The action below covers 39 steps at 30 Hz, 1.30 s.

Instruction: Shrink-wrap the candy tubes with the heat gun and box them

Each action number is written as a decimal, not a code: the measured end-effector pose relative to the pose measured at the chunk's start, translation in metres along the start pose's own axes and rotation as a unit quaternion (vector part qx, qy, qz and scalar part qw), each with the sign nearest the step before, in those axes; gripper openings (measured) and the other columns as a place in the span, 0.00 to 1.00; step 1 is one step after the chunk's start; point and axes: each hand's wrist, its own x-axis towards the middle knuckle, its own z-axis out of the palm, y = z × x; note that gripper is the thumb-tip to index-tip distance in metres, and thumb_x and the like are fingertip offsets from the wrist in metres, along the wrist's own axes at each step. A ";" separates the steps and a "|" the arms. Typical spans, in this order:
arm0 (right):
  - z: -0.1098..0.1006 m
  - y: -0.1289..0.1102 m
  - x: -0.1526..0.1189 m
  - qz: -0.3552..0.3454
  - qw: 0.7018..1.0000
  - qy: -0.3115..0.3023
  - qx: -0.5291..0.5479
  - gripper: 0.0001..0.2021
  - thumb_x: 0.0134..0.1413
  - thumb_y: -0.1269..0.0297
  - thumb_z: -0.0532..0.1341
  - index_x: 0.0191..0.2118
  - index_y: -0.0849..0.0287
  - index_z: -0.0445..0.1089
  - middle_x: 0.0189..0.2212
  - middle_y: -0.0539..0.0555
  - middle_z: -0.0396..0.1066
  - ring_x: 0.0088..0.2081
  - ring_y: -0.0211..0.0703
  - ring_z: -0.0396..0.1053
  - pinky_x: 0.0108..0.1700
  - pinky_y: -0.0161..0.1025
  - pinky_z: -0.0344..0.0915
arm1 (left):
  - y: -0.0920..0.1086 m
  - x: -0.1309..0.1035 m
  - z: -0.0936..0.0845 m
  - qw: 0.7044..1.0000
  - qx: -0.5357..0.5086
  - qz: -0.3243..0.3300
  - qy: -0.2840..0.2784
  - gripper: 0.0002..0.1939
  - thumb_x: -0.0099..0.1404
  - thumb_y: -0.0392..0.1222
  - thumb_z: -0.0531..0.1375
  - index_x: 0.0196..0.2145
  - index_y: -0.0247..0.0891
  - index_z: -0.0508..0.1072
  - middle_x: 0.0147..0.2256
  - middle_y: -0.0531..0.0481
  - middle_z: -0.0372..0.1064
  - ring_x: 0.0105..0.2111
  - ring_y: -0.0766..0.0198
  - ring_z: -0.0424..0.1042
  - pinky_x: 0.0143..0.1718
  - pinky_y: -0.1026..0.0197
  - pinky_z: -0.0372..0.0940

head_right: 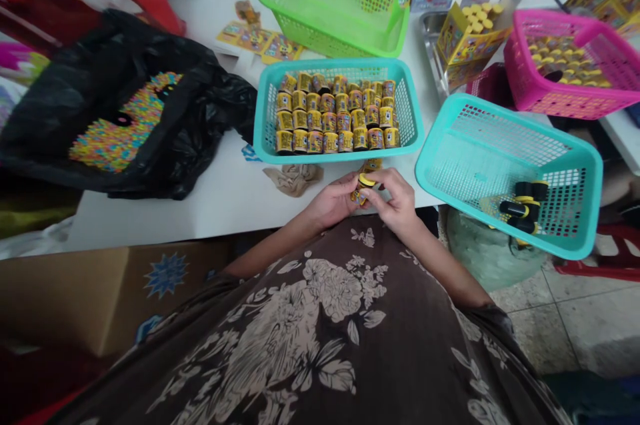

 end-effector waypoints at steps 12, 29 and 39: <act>0.007 0.007 -0.006 0.160 0.976 -0.014 0.145 0.21 0.58 0.40 0.73 0.43 0.52 0.79 0.37 0.51 0.79 0.35 0.44 0.77 0.39 0.44 0.77 | 0.001 -0.001 0.009 0.994 0.064 0.071 0.046 0.20 0.54 0.49 0.80 0.36 0.39 0.76 0.34 0.55 0.76 0.31 0.64 0.75 0.33 0.59 0.75; 0.005 0.002 -0.010 0.176 0.973 -0.012 0.148 0.24 0.61 0.34 0.68 0.34 0.53 0.75 0.30 0.50 0.74 0.31 0.45 0.72 0.35 0.44 0.74 | 0.001 0.001 0.004 0.999 0.027 -0.001 0.033 0.24 0.48 0.47 0.82 0.34 0.38 0.75 0.33 0.53 0.77 0.32 0.61 0.77 0.35 0.57 0.74; -0.032 -0.028 0.000 -0.020 0.982 -0.171 -0.080 0.10 0.59 0.60 0.74 0.43 0.53 0.76 0.39 0.54 0.77 0.42 0.50 0.75 0.45 0.47 0.72 | 0.004 0.000 0.012 0.987 0.158 0.015 -0.025 0.27 0.44 0.43 0.83 0.37 0.37 0.77 0.29 0.55 0.75 0.29 0.66 0.73 0.33 0.64 0.64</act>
